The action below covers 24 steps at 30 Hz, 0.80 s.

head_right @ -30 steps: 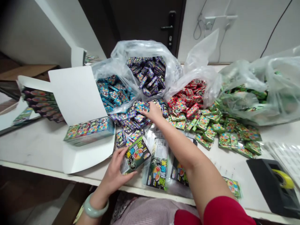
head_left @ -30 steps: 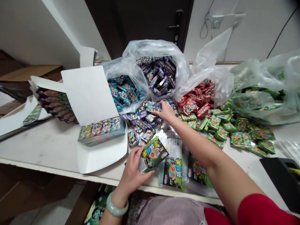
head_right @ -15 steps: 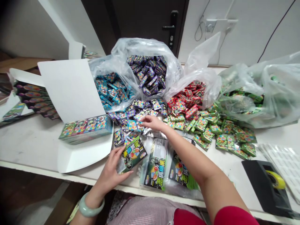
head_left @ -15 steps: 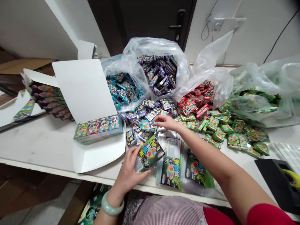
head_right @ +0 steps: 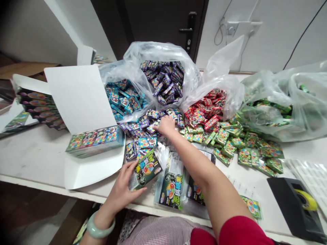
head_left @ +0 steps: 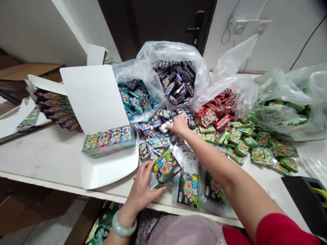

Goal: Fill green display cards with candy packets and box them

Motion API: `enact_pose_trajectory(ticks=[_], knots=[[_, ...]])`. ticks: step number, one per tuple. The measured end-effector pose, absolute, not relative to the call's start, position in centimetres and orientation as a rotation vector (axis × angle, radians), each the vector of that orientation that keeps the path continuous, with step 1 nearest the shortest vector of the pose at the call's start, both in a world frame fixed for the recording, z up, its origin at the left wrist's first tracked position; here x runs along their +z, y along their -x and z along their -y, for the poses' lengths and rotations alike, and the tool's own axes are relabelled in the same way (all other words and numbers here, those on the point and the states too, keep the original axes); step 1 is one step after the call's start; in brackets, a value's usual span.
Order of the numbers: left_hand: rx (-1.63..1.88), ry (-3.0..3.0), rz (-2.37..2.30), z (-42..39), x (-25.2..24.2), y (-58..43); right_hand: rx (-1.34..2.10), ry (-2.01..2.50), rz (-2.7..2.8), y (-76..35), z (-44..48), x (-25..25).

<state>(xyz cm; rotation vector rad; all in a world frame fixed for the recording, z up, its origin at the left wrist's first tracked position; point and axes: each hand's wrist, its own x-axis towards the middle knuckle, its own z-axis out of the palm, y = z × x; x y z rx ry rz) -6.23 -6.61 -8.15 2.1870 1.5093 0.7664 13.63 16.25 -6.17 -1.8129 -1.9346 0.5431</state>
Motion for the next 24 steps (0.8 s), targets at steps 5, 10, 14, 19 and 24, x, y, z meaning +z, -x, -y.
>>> enact_pose_trajectory(ticks=[5, 10, 14, 19, 24], knots=[[0.76, -2.192, -1.518, 6.7, -8.1, 6.5, 0.721, 1.692, 1.824, -14.3, -16.0, -6.1], [0.774, -2.174, -1.573, 6.8, -8.2, 7.6, 0.618, 1.355, 1.875, -18.7, -10.6, -5.4], [0.783, -2.186, -1.585, 6.9, -8.3, 7.8, 0.435, 0.998, 2.424, -22.8, -4.4, -6.3], [0.693, -2.241, -1.528, 7.0, -8.3, 7.1, 0.52, 1.164, 2.542, -24.3, -2.7, -7.2], [0.705, -2.322, -1.454, 7.1, -7.9, 6.6, 0.567, 1.251, 2.609, -23.2, -4.7, -7.3]])
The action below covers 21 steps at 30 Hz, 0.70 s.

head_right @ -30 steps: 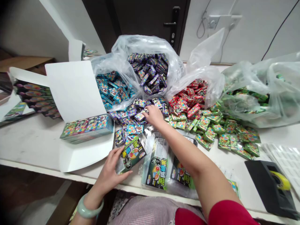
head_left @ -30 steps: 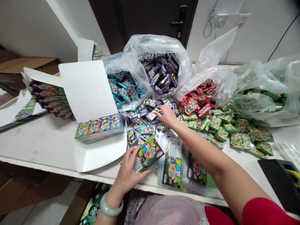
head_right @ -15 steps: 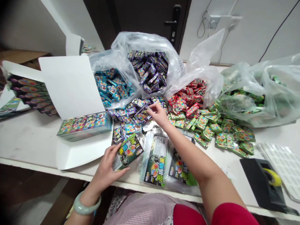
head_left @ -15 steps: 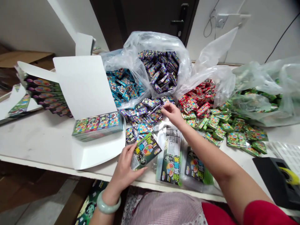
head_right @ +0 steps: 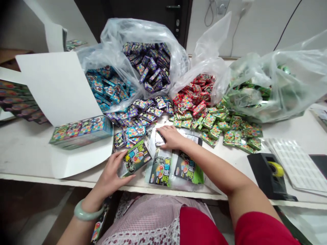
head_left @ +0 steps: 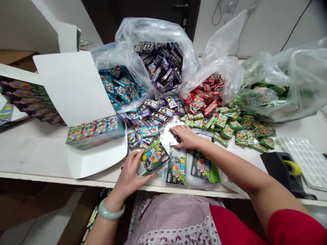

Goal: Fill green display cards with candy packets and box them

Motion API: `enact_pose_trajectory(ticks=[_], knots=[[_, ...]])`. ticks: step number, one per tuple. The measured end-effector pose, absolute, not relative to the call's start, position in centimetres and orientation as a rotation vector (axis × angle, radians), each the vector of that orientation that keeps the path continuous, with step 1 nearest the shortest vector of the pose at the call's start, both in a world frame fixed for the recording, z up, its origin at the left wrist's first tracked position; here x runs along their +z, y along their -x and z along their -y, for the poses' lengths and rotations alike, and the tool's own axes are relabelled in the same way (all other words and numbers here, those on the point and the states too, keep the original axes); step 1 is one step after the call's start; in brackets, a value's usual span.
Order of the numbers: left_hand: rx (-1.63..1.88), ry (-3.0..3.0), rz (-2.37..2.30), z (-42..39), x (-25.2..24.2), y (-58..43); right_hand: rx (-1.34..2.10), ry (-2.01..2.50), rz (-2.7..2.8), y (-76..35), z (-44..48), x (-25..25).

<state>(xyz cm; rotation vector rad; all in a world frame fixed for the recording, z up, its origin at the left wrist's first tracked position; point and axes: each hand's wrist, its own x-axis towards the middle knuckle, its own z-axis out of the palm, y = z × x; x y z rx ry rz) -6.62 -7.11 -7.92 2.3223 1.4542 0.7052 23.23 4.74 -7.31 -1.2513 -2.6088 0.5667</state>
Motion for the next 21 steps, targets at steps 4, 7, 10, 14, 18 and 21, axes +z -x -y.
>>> enact_pose_trajectory(ticks=[4, 7, 10, 14, 18, 21], knots=[[0.709, -2.333, -1.461, 7.2, -7.8, 6.3, 0.499, 1.17, 2.397, -23.4, -3.5, -5.0], [0.711, -2.327, -1.43, 7.1, -7.7, 6.0, 0.515, 0.974, 2.486, -24.1, -1.6, -1.8], [0.713, -2.341, -1.393, 6.8, -7.6, 5.7, 0.531, 0.87, 2.765, -24.3, -0.4, 0.6], [0.668, -2.385, -1.339, 6.8, -7.4, 5.5, 0.479, 0.862, 2.98, -24.2, -0.2, 1.6], [0.607, -2.369, -1.253, 7.0, -7.4, 5.3, 0.43, 0.861, 3.061, -23.8, -0.6, 1.6], [0.605, -2.304, -1.235, 6.9, -7.3, 4.9, 0.459, 0.853, 3.034, -23.4, -0.7, 1.5]])
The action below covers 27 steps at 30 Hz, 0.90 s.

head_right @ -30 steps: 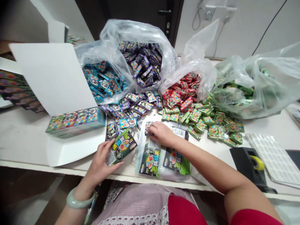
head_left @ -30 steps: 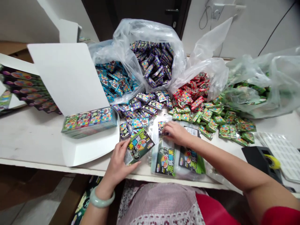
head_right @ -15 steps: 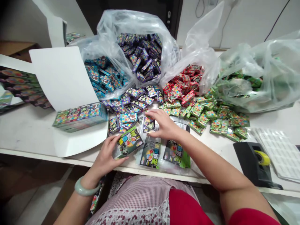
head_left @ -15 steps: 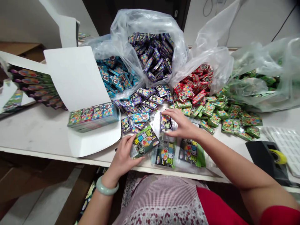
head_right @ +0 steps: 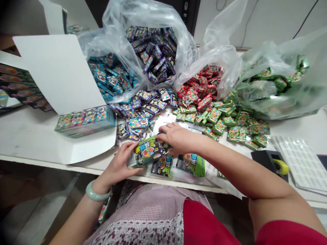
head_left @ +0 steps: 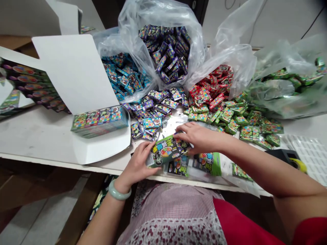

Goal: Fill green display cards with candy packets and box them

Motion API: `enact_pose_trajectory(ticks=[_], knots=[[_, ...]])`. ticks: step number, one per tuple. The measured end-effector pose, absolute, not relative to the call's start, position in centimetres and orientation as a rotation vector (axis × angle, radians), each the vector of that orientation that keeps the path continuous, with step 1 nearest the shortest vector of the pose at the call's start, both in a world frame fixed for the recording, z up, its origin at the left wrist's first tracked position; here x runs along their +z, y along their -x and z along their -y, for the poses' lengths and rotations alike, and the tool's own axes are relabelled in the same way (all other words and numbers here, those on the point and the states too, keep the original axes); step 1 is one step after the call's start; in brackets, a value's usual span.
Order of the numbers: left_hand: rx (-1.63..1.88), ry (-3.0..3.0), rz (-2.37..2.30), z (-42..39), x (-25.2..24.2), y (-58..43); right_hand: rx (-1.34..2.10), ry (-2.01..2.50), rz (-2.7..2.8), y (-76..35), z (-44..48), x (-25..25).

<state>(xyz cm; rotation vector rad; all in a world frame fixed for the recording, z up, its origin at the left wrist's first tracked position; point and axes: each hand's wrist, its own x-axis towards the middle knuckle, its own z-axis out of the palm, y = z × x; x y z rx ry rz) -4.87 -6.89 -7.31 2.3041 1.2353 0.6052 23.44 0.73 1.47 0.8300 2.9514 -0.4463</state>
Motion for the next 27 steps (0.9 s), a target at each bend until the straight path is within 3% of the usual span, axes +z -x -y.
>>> enact_pose_trajectory(ticks=[10, 16, 24, 27], knots=[[0.736, -2.26, -1.404, 7.3, -8.0, 4.6, -0.834, -1.228, -3.133, -22.9, 1.1, -1.5], [0.818, -2.22, -1.502, 7.8, -8.6, 5.0, -1.268, -1.506, -2.99, -21.1, 0.6, -3.2], [0.837, -2.268, -1.566, 7.7, -8.5, 5.8, -1.239, -1.474, -2.999, -17.7, 1.4, -4.0], [0.791, -2.213, -1.631, 7.9, -8.1, 6.9, -1.234, -1.654, -3.109, -17.8, -0.6, -4.1]])
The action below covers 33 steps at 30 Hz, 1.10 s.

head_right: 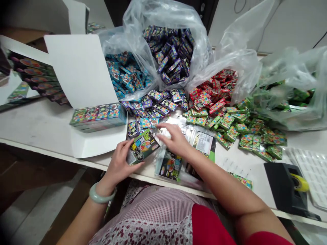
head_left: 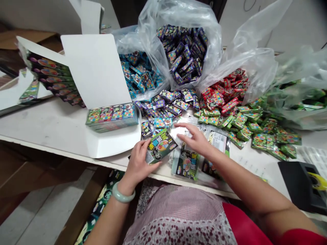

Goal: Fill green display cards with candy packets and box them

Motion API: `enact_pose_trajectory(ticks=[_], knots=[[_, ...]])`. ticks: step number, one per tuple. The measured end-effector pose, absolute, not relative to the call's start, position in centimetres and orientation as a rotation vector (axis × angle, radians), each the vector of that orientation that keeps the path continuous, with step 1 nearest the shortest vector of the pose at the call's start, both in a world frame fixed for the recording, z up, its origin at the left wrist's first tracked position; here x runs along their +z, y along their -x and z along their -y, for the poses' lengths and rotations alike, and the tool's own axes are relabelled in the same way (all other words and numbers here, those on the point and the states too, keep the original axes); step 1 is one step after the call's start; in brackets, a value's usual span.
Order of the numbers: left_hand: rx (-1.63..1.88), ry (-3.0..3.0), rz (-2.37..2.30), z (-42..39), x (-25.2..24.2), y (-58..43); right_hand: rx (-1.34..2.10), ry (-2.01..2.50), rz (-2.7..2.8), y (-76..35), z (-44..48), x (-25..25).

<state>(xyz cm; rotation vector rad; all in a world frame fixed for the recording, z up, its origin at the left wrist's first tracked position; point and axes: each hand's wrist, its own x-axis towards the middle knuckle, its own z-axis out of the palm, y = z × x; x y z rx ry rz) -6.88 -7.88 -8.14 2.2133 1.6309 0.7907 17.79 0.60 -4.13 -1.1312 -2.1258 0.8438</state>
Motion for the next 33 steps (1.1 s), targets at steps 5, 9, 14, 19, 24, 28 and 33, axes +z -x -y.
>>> enact_pose_trajectory(ticks=[5, 9, 14, 19, 24, 28, 33], knots=[[0.746, -2.186, -1.595, 8.6, -7.6, 7.9, 0.594, 1.255, 2.361, -15.4, -6.8, -5.4], [0.722, -2.149, -1.679, 9.4, -7.6, 7.9, 0.524, 1.354, 2.467, -12.6, -9.0, -6.5], [0.748, -2.127, -1.692, 9.6, -7.4, 8.7, 1.055, 1.42, 2.011, -14.0, -8.5, -6.4], [0.791, -2.204, -1.692, 8.5, -7.5, 8.4, 1.541, 1.21, 1.444, -19.2, -5.2, -4.3], [0.809, -2.252, -1.628, 7.6, -7.6, 6.5, 1.308, 1.174, 1.71, -22.0, -0.4, -2.6], [0.742, -2.335, -1.541, 7.5, -7.3, 5.3, 1.182, 1.275, 2.06, -22.9, 1.3, -2.0], [0.741, -2.337, -1.482, 7.6, -7.5, 4.7, 1.229, 1.277, 2.122, -24.0, 0.7, -2.0]])
